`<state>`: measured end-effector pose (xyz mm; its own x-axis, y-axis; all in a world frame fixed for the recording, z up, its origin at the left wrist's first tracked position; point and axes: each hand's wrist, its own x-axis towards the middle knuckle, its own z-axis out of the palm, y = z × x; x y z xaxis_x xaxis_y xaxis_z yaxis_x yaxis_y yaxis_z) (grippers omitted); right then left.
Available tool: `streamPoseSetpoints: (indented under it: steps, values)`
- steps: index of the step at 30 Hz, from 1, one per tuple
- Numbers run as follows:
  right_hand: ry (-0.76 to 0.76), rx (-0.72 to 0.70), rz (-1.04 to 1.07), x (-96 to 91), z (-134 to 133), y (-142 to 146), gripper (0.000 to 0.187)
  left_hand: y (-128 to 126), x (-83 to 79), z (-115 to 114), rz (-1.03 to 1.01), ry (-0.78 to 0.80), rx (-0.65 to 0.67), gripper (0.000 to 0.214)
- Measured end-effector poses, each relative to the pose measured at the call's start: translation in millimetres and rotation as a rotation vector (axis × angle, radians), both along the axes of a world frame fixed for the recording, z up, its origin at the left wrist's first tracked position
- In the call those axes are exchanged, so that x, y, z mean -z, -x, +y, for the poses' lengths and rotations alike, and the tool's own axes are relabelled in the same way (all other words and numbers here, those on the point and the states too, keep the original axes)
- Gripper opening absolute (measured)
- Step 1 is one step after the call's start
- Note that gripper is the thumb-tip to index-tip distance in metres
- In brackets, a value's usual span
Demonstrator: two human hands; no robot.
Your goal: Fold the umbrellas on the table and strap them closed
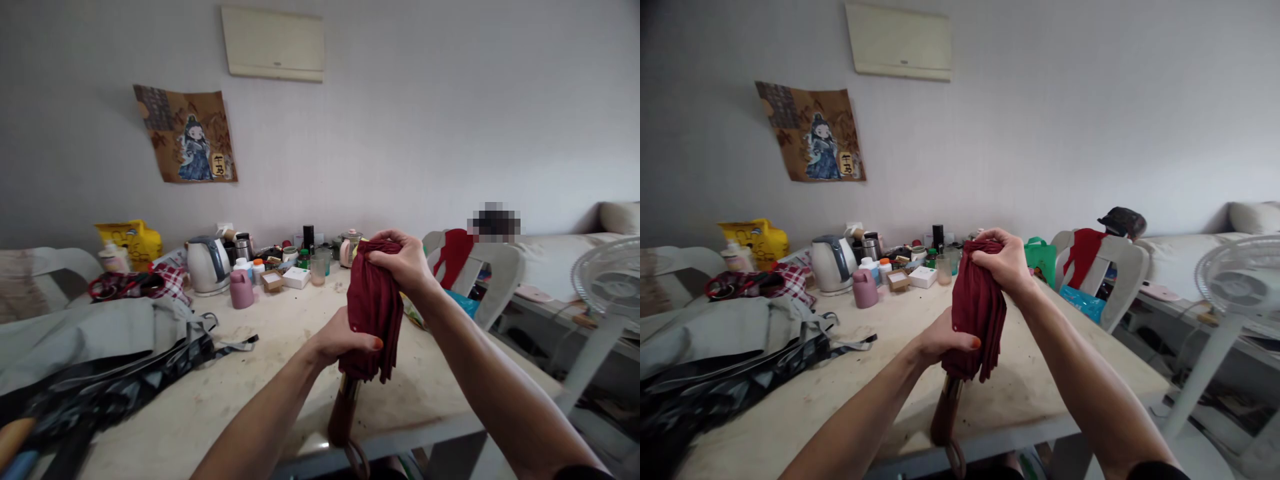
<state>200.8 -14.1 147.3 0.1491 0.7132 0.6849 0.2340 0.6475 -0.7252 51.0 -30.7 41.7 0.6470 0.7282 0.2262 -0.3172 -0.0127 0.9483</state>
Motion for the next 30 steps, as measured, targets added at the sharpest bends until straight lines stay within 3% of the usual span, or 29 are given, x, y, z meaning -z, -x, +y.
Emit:
streamPoseSetpoints:
  steps: [4, 8, 12, 15, 20, 23, 26, 29, 30]
  values:
    - [0.035, -0.155, 0.035, 1.6, -6, 7, 0.026, 1, 8.4, 2, -0.15, 0.142, 0.225, 0.06]
    - [0.059, -0.318, 0.13, 6.4, -7, 11, 0.026, -4, 32.3, 8, -0.275, 0.237, 0.489, 0.057]
    - [0.06, -0.466, 0.279, 8.2, -5, 13, 0.028, -11, 50.3, 5, -0.438, 0.373, 0.787, 0.069]
    - [0.075, -0.51, 0.34, 11.7, 0, 12, 0.029, -13, 50.9, 0, -0.5, 0.402, 0.827, 0.072]
    - [0.088, -0.551, 0.392, 24.3, 22, 10, 0.03, -3, 46.1, 3, -0.372, 0.441, 0.696, 0.059]
    - [0.083, -0.465, 0.288, 29.2, 33, 10, 0.031, 7, 42.3, 8, -0.274, 0.438, 0.474, 0.051]
    - [-0.037, -0.185, 0.096, 37.3, 25, 7, 0.033, 16, 30.3, 12, -0.22, 0.34, 0.165, 0.039]
    - [-0.344, 0.16, -0.172, 59.3, -7, 4, 0.027, 23, 13.5, 16, -0.243, 0.26, -0.092, 0.039]
    - [-0.443, 0.206, -0.318, 69.9, -20, 4, 0.028, 25, 8.8, 17, -0.255, 0.245, -0.15, 0.04]
